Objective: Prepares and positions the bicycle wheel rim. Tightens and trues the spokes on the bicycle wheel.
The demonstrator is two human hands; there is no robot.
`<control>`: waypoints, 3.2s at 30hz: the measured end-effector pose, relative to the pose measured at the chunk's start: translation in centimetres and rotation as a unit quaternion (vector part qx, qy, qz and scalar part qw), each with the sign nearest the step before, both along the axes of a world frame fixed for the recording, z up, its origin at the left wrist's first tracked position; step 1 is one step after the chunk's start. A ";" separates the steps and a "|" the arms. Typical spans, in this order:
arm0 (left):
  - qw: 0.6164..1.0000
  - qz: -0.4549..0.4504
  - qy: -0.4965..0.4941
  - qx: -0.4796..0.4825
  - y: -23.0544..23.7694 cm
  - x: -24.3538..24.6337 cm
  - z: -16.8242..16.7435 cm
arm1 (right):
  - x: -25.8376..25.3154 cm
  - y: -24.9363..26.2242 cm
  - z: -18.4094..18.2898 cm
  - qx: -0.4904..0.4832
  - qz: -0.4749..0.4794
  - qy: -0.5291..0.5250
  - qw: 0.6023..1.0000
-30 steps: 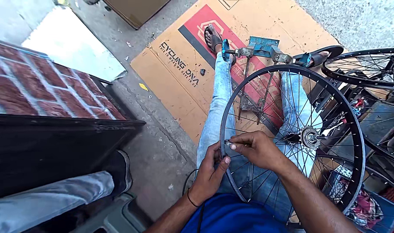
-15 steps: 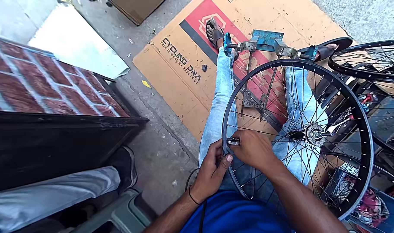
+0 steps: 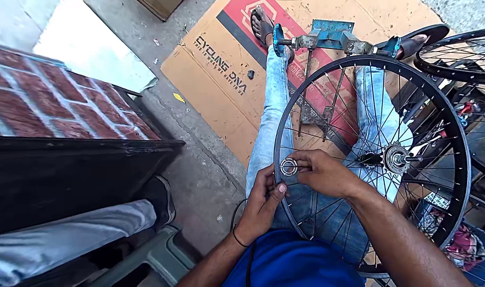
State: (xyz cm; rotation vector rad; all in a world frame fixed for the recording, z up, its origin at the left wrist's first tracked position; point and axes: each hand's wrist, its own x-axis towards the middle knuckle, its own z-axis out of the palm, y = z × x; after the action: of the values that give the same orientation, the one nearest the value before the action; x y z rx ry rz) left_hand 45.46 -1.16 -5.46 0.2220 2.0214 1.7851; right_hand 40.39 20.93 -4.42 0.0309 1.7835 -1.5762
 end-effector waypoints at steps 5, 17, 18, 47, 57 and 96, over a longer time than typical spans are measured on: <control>1.000 -0.005 0.002 -0.003 0.0 -0.1 -0.1 | 0.6 0.2 -0.2 0.052 0.003 0.090 0.995; 0.998 0.027 0.015 -0.053 -0.4 -1.2 -0.1 | 1.5 -2.8 0.6 0.357 0.035 0.300 0.884; 0.998 0.031 0.017 -0.050 -0.4 -1.4 -0.1 | 1.1 -2.8 1.0 0.361 0.045 0.278 0.889; 0.964 0.056 0.081 -0.249 2.4 -3.1 0.3 | 2.7 1.9 0.8 0.439 0.005 0.500 0.746; 0.977 0.031 0.105 -0.182 1.2 -1.9 -0.6 | 1.2 -1.7 -0.1 0.319 -0.058 0.379 0.867; 0.997 0.025 0.036 -0.064 0.3 -0.1 -1.7 | 2.2 -2.3 -2.5 0.195 -0.087 0.480 0.851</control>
State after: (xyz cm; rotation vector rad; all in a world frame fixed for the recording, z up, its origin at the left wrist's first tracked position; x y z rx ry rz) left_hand 45.37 -0.87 -7.12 0.2012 2.2006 1.6921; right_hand 42.57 18.65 -6.92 -0.5013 2.9306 -1.4036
